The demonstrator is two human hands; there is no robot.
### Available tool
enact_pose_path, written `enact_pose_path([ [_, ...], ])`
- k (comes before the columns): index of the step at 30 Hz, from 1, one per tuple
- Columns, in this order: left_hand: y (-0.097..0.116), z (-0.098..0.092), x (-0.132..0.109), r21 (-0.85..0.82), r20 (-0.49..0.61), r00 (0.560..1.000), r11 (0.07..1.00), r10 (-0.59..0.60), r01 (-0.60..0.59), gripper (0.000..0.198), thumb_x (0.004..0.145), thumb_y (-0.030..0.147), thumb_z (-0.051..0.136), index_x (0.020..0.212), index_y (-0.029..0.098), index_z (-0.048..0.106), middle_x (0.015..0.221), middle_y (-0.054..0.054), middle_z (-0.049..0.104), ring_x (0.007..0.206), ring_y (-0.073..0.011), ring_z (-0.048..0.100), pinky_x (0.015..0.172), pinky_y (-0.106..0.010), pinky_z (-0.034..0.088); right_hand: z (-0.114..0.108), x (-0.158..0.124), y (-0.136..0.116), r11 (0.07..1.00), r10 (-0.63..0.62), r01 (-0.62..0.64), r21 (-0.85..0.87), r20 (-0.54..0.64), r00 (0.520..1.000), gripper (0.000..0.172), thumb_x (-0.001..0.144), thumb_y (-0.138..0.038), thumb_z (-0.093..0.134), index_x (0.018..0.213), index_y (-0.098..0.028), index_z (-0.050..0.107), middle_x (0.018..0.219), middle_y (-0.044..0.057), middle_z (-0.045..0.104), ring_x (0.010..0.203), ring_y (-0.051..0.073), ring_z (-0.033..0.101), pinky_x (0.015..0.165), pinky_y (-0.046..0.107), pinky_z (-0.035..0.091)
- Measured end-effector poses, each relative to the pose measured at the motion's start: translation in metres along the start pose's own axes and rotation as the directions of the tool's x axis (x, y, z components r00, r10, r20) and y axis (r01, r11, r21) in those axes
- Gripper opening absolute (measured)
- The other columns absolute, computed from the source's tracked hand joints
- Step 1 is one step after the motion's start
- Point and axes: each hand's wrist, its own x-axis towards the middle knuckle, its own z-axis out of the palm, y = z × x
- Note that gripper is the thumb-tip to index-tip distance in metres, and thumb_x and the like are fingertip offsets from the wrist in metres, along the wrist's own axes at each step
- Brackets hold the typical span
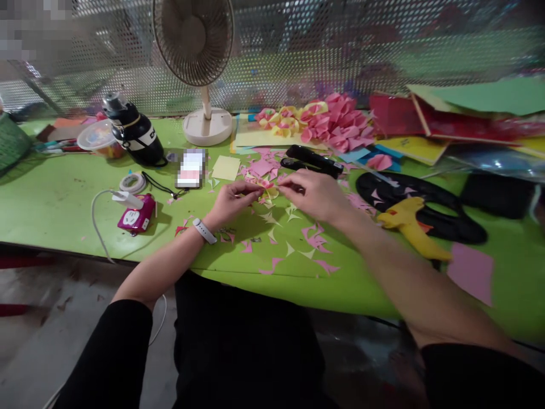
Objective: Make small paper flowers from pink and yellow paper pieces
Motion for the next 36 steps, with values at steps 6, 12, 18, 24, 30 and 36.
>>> enact_pose_path([
  [6,-0.007,0.000,0.001,0.122,0.035,0.997,0.990,0.064,-0.068,0.019,0.083,0.029,0.073,0.095,0.015,0.077,0.089,-0.008,0.072,0.073,-0.0105,0.065,0.066,-0.026,0.057,0.017,-0.005,-0.015,0.985,-0.171,0.172,-0.024,0.027,0.985,0.026,0.095,-0.028,0.056,0.108,-0.014,0.072,0.102,0.013,0.075,0.071,0.019,0.067,0.050,0.031,0.050],
  [12,-0.003,0.000,-0.002,0.270,0.072,0.994,0.958,0.083,-0.099,0.015,0.085,0.027,0.071,0.094,0.017,0.078,0.086,-0.008,0.073,0.074,-0.0113,0.066,0.070,-0.028,0.057,0.022,-0.008,-0.013,0.979,-0.190,0.197,-0.050,0.117,0.975,0.028,0.097,-0.023,0.049,0.101,-0.015,0.075,0.095,0.011,0.076,0.066,0.018,0.067,0.047,0.031,0.049],
  [18,-0.002,-0.001,-0.002,0.302,0.106,0.989,0.944,0.106,-0.134,0.015,0.086,0.026,0.070,0.094,0.016,0.077,0.082,-0.007,0.073,0.070,-0.0112,0.064,0.067,-0.027,0.055,0.018,-0.009,-0.017,0.985,-0.170,0.172,-0.014,0.091,0.981,0.026,0.095,-0.029,0.054,0.103,-0.015,0.073,0.096,0.010,0.077,0.066,0.019,0.068,0.045,0.030,0.047],
  [24,-0.002,0.000,-0.003,0.344,0.127,0.985,0.926,0.119,-0.156,0.013,0.085,0.026,0.071,0.092,0.017,0.077,0.080,-0.006,0.072,0.070,-0.0108,0.063,0.065,-0.026,0.053,0.015,-0.007,-0.015,0.988,-0.154,0.155,0.009,0.170,0.973,0.023,0.096,-0.022,0.051,0.097,-0.019,0.073,0.093,0.008,0.077,0.058,0.015,0.063,0.046,0.030,0.045],
  [30,0.013,-0.005,-0.002,0.295,-0.007,0.999,0.955,0.033,-0.030,0.025,0.087,0.037,0.067,0.078,0.014,0.072,0.070,-0.006,0.068,0.057,-0.0094,0.057,0.049,-0.022,0.043,0.009,-0.005,-0.005,0.985,-0.173,0.158,0.073,0.331,0.928,0.021,0.095,-0.024,0.054,0.095,-0.021,0.074,0.094,0.006,0.077,0.072,0.018,0.067,0.062,0.035,0.053],
  [36,0.013,-0.009,0.002,0.303,-0.133,0.991,0.950,-0.030,0.069,0.020,0.086,0.031,0.065,0.073,0.016,0.068,0.061,-0.003,0.064,0.049,-0.0078,0.049,0.046,-0.022,0.036,0.005,-0.003,0.004,0.995,-0.100,0.097,0.032,0.502,0.859,0.019,0.095,-0.029,0.058,0.095,-0.023,0.076,0.094,0.006,0.077,0.076,0.018,0.067,0.065,0.037,0.053],
])
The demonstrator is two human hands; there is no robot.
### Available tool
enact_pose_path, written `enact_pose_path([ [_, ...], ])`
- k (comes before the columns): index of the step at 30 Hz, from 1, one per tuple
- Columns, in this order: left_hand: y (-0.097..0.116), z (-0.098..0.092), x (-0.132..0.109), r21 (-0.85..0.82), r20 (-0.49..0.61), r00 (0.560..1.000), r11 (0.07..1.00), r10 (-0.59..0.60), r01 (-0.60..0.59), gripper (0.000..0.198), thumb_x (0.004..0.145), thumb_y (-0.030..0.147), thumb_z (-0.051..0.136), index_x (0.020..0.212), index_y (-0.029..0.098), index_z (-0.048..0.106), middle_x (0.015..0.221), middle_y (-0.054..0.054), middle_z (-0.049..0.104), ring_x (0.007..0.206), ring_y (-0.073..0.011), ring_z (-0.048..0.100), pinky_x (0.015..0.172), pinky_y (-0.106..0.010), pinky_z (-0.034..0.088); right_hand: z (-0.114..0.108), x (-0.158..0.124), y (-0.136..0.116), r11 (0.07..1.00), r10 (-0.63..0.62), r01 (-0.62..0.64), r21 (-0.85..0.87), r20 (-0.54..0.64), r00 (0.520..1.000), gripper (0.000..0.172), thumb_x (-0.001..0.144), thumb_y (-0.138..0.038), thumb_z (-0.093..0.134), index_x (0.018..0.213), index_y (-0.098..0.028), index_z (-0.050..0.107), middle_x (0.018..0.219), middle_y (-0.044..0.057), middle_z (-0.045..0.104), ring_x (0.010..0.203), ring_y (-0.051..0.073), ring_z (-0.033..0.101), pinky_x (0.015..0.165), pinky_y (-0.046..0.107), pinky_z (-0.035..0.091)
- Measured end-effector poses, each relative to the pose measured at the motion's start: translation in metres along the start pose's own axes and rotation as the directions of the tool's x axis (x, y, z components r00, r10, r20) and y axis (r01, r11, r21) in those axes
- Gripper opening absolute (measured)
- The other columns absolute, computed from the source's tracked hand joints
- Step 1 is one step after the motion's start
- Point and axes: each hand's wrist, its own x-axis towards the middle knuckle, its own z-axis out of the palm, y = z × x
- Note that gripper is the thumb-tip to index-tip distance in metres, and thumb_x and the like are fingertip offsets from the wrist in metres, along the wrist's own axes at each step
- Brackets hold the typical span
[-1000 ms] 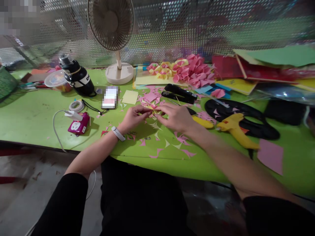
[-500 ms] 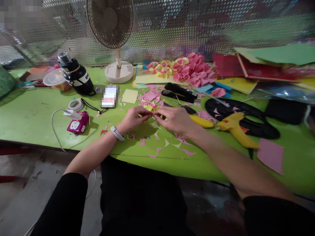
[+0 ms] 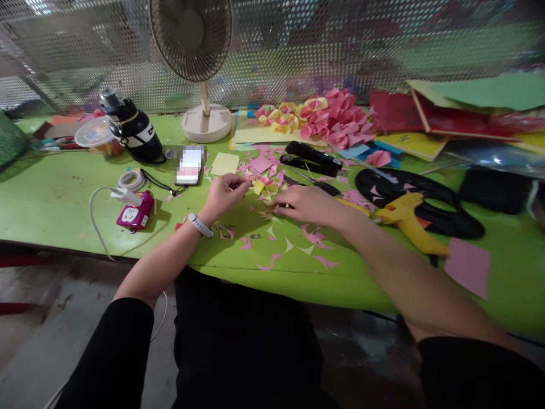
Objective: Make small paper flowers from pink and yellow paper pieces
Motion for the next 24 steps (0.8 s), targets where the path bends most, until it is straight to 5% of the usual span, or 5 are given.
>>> enact_pose_path([
  [8,-0.010,0.005,0.003,0.167,0.003,0.997,0.983,0.074,-0.074,0.018,0.084,0.029,0.066,0.074,0.014,0.070,0.075,-0.007,0.071,0.064,-0.0121,0.059,0.058,-0.026,0.046,0.010,0.010,0.002,0.988,0.149,-0.150,0.024,-0.328,0.933,0.022,0.095,-0.034,0.058,0.093,-0.019,0.073,0.086,0.008,0.074,0.065,0.019,0.064,0.052,0.032,0.047],
  [15,-0.016,0.005,0.004,0.155,0.045,0.991,0.979,0.123,-0.128,0.016,0.085,0.028,0.067,0.081,0.014,0.073,0.082,-0.008,0.071,0.070,-0.0135,0.061,0.064,-0.028,0.051,0.030,0.026,0.004,0.987,0.094,-0.144,-0.066,-0.488,0.868,0.017,0.090,-0.023,0.059,0.076,-0.019,0.066,0.078,0.007,0.072,0.062,0.018,0.061,0.050,0.030,0.043],
  [20,-0.014,0.003,0.003,0.126,0.096,0.986,0.981,0.134,-0.145,0.029,0.083,0.022,0.071,0.111,0.017,0.073,0.107,-0.012,0.066,0.079,-0.0130,0.063,0.073,-0.031,0.057,0.020,0.020,0.002,0.991,0.108,-0.131,-0.006,-0.531,0.840,0.015,0.089,-0.020,0.058,0.077,-0.019,0.067,0.077,0.005,0.072,0.064,0.018,0.062,0.053,0.030,0.044],
  [24,-0.016,0.003,0.003,0.168,0.104,0.984,0.973,0.144,-0.160,0.036,0.082,0.019,0.073,0.118,0.020,0.070,0.114,-0.012,0.062,0.084,-0.0131,0.064,0.079,-0.032,0.059,0.012,0.014,-0.001,0.994,0.098,-0.108,0.016,-0.560,0.823,0.015,0.088,-0.019,0.058,0.077,-0.019,0.066,0.078,0.006,0.072,0.065,0.018,0.063,0.055,0.030,0.045],
])
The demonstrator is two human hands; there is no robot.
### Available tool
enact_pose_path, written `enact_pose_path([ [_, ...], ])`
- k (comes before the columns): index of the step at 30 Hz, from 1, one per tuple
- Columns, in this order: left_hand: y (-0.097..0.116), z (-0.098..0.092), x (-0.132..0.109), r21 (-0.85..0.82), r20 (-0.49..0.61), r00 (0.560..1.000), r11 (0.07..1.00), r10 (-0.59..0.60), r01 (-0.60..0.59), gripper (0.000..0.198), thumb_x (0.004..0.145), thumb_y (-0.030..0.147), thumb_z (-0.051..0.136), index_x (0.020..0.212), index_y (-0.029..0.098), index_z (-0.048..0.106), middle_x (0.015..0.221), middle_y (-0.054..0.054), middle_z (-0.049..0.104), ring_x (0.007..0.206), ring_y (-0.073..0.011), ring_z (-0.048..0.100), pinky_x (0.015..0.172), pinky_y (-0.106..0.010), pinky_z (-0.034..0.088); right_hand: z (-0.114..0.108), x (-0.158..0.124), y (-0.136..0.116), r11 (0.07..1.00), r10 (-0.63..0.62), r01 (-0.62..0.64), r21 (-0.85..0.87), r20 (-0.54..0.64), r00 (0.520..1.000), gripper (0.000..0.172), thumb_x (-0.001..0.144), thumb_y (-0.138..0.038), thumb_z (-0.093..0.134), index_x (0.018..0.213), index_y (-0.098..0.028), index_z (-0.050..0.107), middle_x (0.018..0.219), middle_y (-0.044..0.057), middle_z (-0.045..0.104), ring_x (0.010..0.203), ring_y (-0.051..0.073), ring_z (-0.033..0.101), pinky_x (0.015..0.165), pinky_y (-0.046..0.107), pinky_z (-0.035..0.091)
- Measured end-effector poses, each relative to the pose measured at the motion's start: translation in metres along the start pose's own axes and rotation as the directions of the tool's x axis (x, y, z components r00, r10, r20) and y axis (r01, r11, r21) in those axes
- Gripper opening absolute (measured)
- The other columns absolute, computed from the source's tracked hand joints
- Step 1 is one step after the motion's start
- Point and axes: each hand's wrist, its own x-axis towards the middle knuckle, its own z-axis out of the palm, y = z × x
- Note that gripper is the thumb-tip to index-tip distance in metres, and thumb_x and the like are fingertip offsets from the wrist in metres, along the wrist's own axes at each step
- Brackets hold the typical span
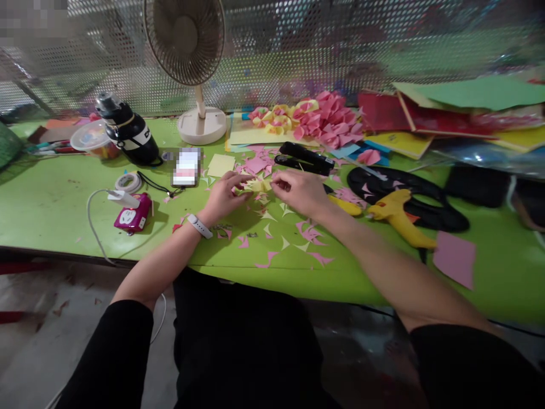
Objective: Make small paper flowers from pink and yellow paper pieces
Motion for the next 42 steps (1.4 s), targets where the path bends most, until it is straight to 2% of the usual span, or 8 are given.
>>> enact_pose_path([
  [8,0.009,-0.001,-0.001,-0.098,0.007,1.000,0.995,-0.007,0.008,0.031,0.084,0.027,0.074,0.113,0.018,0.068,0.116,-0.012,0.063,0.087,-0.0120,0.067,0.080,-0.029,0.060,-0.005,0.001,0.004,0.997,-0.016,0.024,0.068,-0.122,0.992,0.016,0.088,-0.024,0.057,0.075,-0.020,0.065,0.077,0.007,0.071,0.064,0.018,0.062,0.061,0.031,0.048],
  [12,0.010,0.005,-0.003,-0.300,0.127,0.986,0.944,-0.103,0.137,0.042,0.076,0.029,0.081,0.112,0.019,0.063,0.125,-0.012,0.061,0.089,-0.0153,0.069,0.066,-0.026,0.061,-0.006,-0.002,-0.005,0.990,-0.037,0.057,0.127,-0.151,0.988,0.016,0.089,-0.026,0.056,0.077,-0.021,0.065,0.075,0.006,0.070,0.063,0.018,0.061,0.060,0.031,0.048],
  [18,0.006,0.009,-0.003,-0.443,0.167,0.965,0.859,-0.201,0.256,0.021,0.082,0.028,0.075,0.092,0.016,0.061,0.107,-0.008,0.068,0.079,-0.0129,0.070,0.061,-0.025,0.062,-0.005,-0.006,-0.020,0.981,-0.023,0.052,0.186,-0.155,0.988,0.016,0.090,-0.029,0.056,0.082,-0.021,0.067,0.078,0.007,0.071,0.065,0.019,0.061,0.063,0.034,0.051],
  [24,0.003,0.008,-0.002,-0.474,0.094,0.984,0.863,-0.148,0.175,0.025,0.081,0.032,0.075,0.093,0.013,0.064,0.092,-0.007,0.072,0.080,-0.0137,0.072,0.069,-0.027,0.063,-0.006,-0.002,-0.026,0.964,0.044,0.006,0.266,-0.180,0.983,0.015,0.087,-0.028,0.058,0.076,-0.020,0.064,0.073,0.005,0.069,0.060,0.016,0.059,0.058,0.030,0.049],
  [29,-0.002,0.005,0.000,-0.435,-0.003,0.999,0.899,-0.048,0.042,0.032,0.075,0.037,0.080,0.086,0.013,0.064,0.085,-0.007,0.073,0.078,-0.0135,0.072,0.074,-0.029,0.061,-0.019,-0.002,-0.024,0.975,0.037,-0.019,0.221,-0.079,0.996,0.015,0.089,-0.028,0.056,0.080,-0.021,0.066,0.074,0.005,0.070,0.059,0.016,0.059,0.056,0.031,0.048],
  [35,-0.002,0.004,0.001,-0.347,-0.074,0.997,0.937,0.009,-0.034,0.028,0.078,0.038,0.078,0.083,0.015,0.064,0.078,-0.005,0.070,0.070,-0.0105,0.068,0.065,-0.024,0.058,-0.072,-0.051,0.014,0.984,0.137,-0.143,-0.103,-0.058,0.989,0.014,0.090,-0.026,0.058,0.089,-0.020,0.070,0.091,0.011,0.073,0.073,0.021,0.065,0.065,0.035,0.049],
  [39,-0.002,0.005,0.003,-0.319,-0.114,0.993,0.946,0.015,-0.051,0.027,0.077,0.036,0.079,0.083,0.014,0.064,0.077,-0.005,0.069,0.068,-0.0102,0.067,0.061,-0.023,0.055,-0.107,-0.098,0.068,0.773,0.428,-0.421,-0.475,-0.099,0.898,0.034,0.070,-0.039,0.080,0.093,-0.016,0.072,0.105,0.023,0.072,0.078,0.028,0.065,0.057,0.036,0.039],
  [42,-0.003,0.006,0.003,-0.319,-0.102,0.994,0.946,0.030,-0.061,0.028,0.077,0.037,0.079,0.083,0.014,0.064,0.078,-0.006,0.070,0.068,-0.0103,0.067,0.061,-0.024,0.056,-0.113,-0.120,0.109,0.669,0.566,-0.458,-0.585,0.003,0.824,0.035,0.056,-0.041,0.086,0.071,-0.016,0.067,0.083,0.025,0.071,0.057,0.023,0.056,0.048,0.036,0.029],
])
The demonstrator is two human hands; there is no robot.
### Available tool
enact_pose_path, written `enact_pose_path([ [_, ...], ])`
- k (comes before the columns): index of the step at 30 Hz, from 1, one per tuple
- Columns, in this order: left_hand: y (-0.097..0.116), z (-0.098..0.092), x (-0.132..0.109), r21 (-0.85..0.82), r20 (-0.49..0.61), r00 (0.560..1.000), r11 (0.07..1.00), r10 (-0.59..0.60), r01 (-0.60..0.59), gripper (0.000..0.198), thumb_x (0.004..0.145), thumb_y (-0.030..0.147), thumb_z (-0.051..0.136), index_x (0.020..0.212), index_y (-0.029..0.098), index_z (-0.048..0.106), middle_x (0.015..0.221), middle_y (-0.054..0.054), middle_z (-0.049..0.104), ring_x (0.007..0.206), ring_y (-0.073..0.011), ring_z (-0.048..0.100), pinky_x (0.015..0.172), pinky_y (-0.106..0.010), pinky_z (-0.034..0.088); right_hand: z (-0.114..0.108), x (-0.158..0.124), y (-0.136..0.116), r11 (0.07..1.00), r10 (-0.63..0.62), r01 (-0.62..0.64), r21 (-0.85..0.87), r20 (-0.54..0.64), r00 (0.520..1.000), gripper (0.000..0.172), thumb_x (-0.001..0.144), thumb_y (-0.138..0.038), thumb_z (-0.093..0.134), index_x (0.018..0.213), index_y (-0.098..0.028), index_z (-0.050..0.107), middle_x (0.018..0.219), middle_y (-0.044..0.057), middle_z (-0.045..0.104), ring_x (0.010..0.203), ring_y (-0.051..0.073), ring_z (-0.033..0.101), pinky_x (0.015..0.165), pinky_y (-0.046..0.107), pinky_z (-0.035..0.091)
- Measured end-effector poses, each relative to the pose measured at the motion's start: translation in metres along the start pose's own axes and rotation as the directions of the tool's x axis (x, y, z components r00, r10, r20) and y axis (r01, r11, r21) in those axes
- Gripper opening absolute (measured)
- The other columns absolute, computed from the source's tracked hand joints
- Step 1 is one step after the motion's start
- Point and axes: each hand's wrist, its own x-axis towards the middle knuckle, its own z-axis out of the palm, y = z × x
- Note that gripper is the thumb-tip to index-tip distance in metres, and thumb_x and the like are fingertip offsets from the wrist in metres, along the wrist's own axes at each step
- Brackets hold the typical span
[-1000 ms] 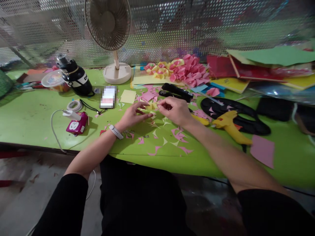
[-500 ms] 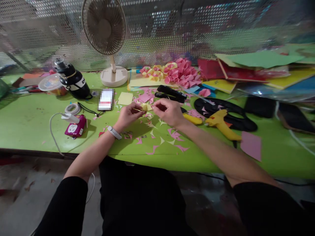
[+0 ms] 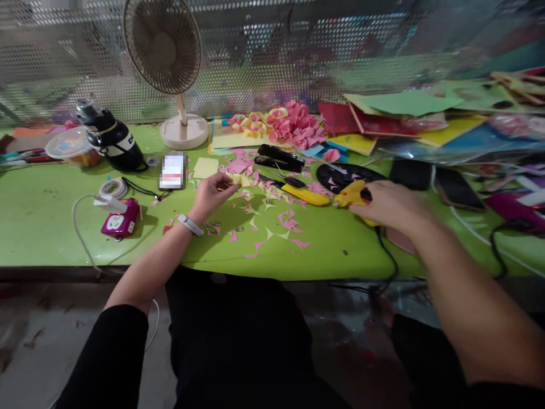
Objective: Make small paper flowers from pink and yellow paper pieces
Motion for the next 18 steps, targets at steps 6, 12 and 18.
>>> enact_pose_path([
  [6,-0.004,-0.001,-0.001,-0.008,-0.007,1.000,1.000,-0.028,0.028,0.032,0.076,0.041,0.079,0.083,0.013,0.064,0.079,-0.005,0.070,0.069,-0.0103,0.067,0.065,-0.024,0.056,0.029,0.007,0.014,0.999,0.017,-0.018,0.035,0.033,0.999,0.045,0.050,-0.041,0.087,0.050,-0.026,0.044,0.064,0.014,0.063,0.044,0.012,0.033,0.047,0.036,0.024],
  [12,-0.006,0.000,0.000,-0.028,0.001,0.999,0.998,-0.053,0.053,0.035,0.074,0.044,0.079,0.080,0.013,0.063,0.075,-0.006,0.070,0.068,-0.0119,0.067,0.062,-0.024,0.054,0.023,-0.006,0.002,0.999,0.047,-0.048,-0.022,-0.047,0.998,0.038,0.057,-0.047,0.085,0.059,-0.023,0.056,0.079,0.024,0.067,0.064,0.025,0.058,0.054,0.040,0.031],
  [18,-0.006,0.000,0.000,-0.064,-0.020,0.999,0.997,-0.039,0.038,0.034,0.074,0.043,0.080,0.080,0.013,0.064,0.076,-0.005,0.070,0.068,-0.0117,0.068,0.061,-0.023,0.055,0.009,-0.025,-0.009,0.932,0.354,-0.342,0.116,-0.096,0.930,0.047,0.080,-0.044,0.067,0.116,-0.013,0.063,0.104,0.023,0.071,0.088,0.033,0.066,0.066,0.039,0.044],
])
